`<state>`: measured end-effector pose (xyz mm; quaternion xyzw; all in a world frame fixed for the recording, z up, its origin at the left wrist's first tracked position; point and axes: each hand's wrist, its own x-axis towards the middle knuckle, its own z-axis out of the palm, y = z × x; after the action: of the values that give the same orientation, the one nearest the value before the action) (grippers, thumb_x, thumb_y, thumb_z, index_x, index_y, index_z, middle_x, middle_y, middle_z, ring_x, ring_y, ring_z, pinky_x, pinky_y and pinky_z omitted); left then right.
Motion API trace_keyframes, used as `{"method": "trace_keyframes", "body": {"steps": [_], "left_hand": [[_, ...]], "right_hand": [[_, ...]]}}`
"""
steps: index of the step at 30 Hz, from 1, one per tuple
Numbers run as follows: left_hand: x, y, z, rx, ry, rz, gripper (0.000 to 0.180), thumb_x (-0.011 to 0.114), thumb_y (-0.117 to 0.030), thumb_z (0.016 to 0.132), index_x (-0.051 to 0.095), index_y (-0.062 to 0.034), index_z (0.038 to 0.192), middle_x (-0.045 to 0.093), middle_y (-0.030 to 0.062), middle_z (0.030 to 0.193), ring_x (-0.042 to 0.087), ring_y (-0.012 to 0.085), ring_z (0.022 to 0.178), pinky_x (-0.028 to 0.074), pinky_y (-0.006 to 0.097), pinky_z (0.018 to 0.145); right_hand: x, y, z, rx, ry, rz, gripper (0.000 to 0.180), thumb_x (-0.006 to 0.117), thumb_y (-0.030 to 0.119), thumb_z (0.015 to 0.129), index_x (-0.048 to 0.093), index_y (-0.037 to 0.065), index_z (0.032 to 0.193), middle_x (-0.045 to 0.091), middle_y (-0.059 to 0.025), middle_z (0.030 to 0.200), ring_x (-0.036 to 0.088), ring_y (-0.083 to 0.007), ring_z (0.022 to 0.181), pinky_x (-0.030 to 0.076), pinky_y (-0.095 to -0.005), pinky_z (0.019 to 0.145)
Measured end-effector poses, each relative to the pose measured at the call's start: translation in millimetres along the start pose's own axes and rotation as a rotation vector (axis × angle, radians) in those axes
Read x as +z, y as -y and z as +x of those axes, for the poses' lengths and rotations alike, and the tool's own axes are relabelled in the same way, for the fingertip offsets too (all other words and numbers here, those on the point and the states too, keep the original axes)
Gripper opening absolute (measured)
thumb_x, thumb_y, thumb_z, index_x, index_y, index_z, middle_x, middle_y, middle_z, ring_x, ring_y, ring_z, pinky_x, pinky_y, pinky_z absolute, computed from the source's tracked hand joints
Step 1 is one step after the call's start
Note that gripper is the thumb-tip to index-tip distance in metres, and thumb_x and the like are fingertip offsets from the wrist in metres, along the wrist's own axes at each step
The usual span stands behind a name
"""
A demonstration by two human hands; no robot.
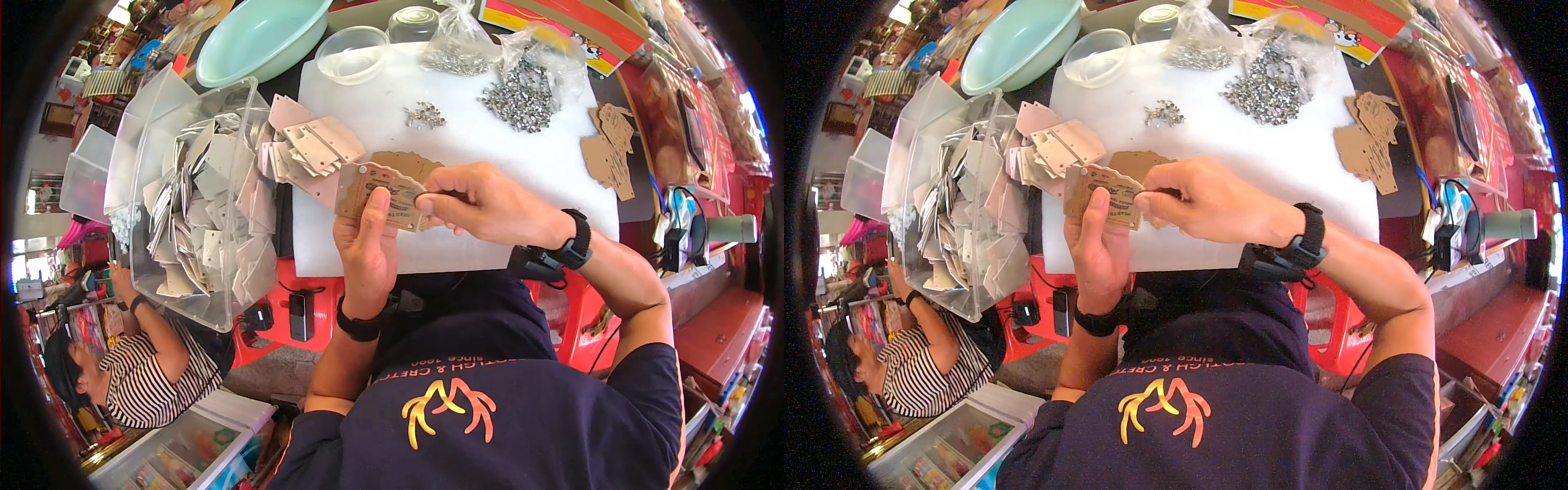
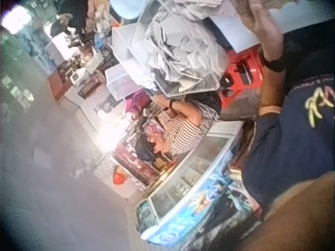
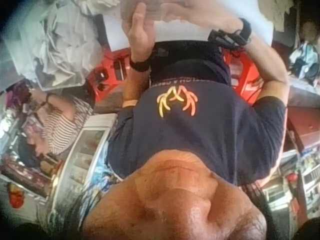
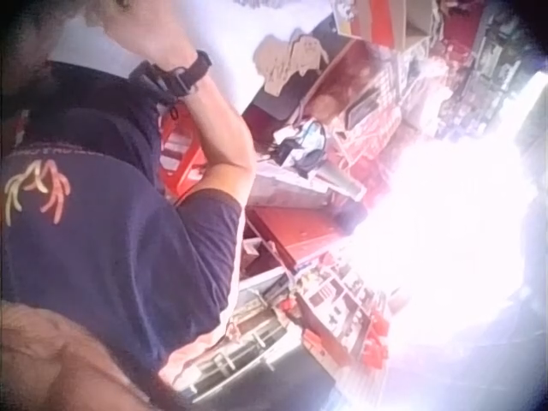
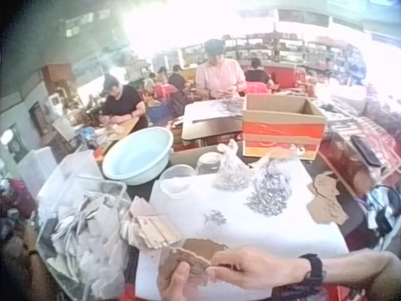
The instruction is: The recorder is manually inserting small metal rivets into pre-punched holes in cardboard shoe tags.
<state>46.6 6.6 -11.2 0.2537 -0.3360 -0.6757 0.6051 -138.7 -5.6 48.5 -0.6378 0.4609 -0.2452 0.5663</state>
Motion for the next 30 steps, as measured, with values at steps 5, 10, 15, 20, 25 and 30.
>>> {"method": "trace_keyframes", "body": {"steps": [5,10,15,20,25,30], "left_hand": [[-17.7,0.9,-3.9,-0.029,-0.106,0.076,0.026,0.054,-0.006,0.096,0.056,-0.0012,0.122,0.062,0.0057,0.115,0.061,0.0154,0.104,0.049,0.034,0.091],[-16.7,0.4,-4.5,-0.084,-0.121,0.11,0.02,0.058,-0.011,0.097,0.063,0.0014,0.111,0.066,0.0044,0.106,0.061,0.0094,0.093,0.049,0.027,0.082],[-19.8,1.2,-5.1,-0.106,-0.126,0.134,0.02,0.058,-0.011,0.097,0.063,0.0016,0.112,0.066,0.0043,0.106,0.061,0.0093,0.093,0.049,0.026,0.082],[-21.0,-1.1,-5.9,-0.114,-0.108,0.146,0.021,0.058,-0.011,0.097,0.062,0.0021,0.113,0.066,0.0042,0.106,0.061,0.0094,0.093,0.049,0.026,0.082],[-21.1,-0.5,-5.0,-0.137,-0.081,0.139,0.023,0.057,-0.009,0.096,0.06,0.0007,0.116,0.064,0.0051,0.11,0.061,0.0123,0.098,0.05,0.03,0.085],[-17.8,-1.5,-2.6,-0.12,-0.068,0.154,0.024,0.056,-0.008,0.096,0.059,0.0017,0.118,0.064,0.0059,0.112,0.061,0.0127,0.099,0.05,0.03,0.086]], "right_hand": [[-18.7,-7.2,30.3,-0.125,0.064,-0.432,0.021,0.06,0.019,0.094,0.064,-0.001,0.091,0.061,-0.0113,0.068,0.059,-0.0182,0.06,0.047,-0.0325,0.058],[-52.7,-32.3,64.4,-0.265,-0.229,-0.726,0.013,0.061,0.014,0.089,0.065,0.001,0.089,0.065,-0.0133,0.078,0.064,-0.0277,0.07,0.05,-0.0376,0.063],[-46.7,-43.9,79.3,-0.295,-0.348,-0.925,0.009,0.063,0.014,0.086,0.065,0.006,0.089,0.064,-0.011,0.087,0.064,-0.0324,0.076,0.05,-0.0414,0.066],[-41.1,-48.9,89.0,-0.369,-0.358,-1.068,0.009,0.062,0.017,0.087,0.064,0.009,0.086,0.061,-0.0097,0.085,0.063,-0.0322,0.073,0.05,-0.0423,0.063],[-43.5,-51.0,97.7,-0.438,-0.289,-1.109,0.013,0.058,0.017,0.089,0.06,0.005,0.083,0.058,-0.0111,0.085,0.061,-0.0328,0.071,0.049,-0.0431,0.063],[-43.2,-50.4,102.0,-0.43,-0.259,-1.103,0.016,0.057,0.018,0.089,0.06,0.003,0.086,0.058,-0.0124,0.087,0.062,-0.0332,0.075,0.05,-0.0432,0.064]]}}
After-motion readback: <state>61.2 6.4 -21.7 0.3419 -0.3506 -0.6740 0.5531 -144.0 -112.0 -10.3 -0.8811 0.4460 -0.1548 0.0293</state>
